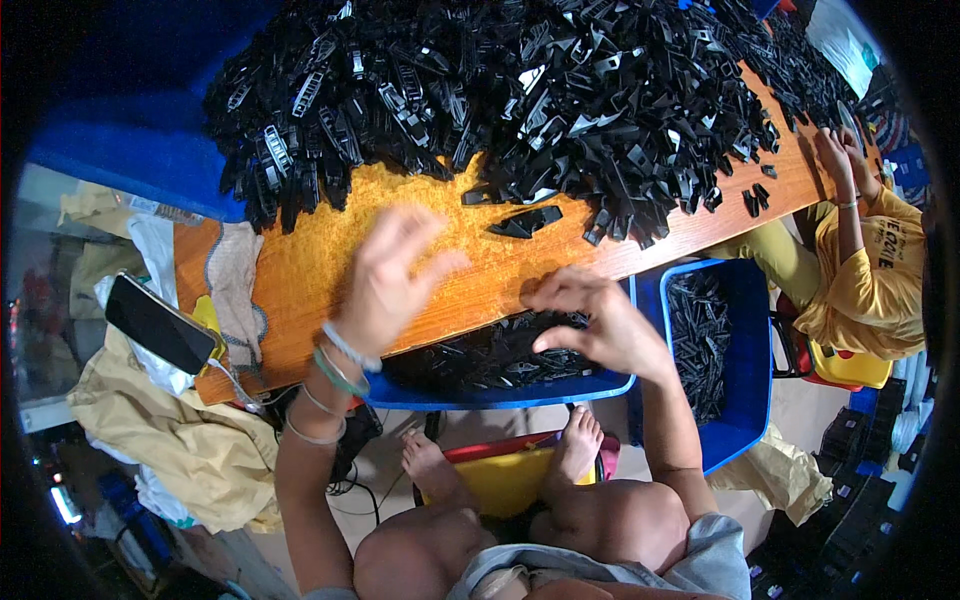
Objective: The person assembles plastic components by fitting small plastic clips onto larger plastic pieces by hand repeatedly.
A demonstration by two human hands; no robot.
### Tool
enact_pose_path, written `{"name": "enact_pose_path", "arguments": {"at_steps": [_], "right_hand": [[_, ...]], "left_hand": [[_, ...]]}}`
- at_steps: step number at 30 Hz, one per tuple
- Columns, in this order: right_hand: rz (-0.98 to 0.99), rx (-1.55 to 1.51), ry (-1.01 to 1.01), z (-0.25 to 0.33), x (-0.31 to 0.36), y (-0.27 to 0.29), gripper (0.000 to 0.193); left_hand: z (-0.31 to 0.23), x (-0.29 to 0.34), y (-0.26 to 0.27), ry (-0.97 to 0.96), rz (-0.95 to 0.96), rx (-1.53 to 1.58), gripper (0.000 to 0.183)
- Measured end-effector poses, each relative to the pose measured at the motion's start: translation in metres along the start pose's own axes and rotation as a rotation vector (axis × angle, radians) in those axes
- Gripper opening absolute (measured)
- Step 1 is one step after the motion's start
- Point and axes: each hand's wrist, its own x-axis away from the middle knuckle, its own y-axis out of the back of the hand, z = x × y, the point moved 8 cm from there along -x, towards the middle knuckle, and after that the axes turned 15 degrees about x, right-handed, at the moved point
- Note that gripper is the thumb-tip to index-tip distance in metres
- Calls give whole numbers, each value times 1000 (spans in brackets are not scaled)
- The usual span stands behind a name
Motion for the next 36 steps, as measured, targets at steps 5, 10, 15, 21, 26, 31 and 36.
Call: {"name": "enact_pose_path", "arguments": {"at_steps": [5, 10, 15, 21, 26, 31, 36], "right_hand": [[-461, 445, -64, -16, -27, 34, 35], [-521, 611, 38, -1, -35, 13, 41], [-523, 494, 60, -7, -32, 12, 37], [-360, 571, 16, -6, -37, 20, 34], [-444, 567, 65, -1, -34, 30, 29], [-584, 222, -190, -13, -25, 38, 33], [-366, -449, -179, -6, -25, -12, 33]], "left_hand": [[43, -44, 29, -53, -140, -461, 47], [35, -32, 12, -164, -68, -555, 41], [-21, 19, -27, -59, 219, -539, 44], [-28, 21, -25, 19, 146, -98, 45], [7, 28, 1, 148, 11, -56, 27], [-4, 36, -17, 150, -20, 65, 23], [-4, 39, -23, 148, -26, 104, 25]]}}
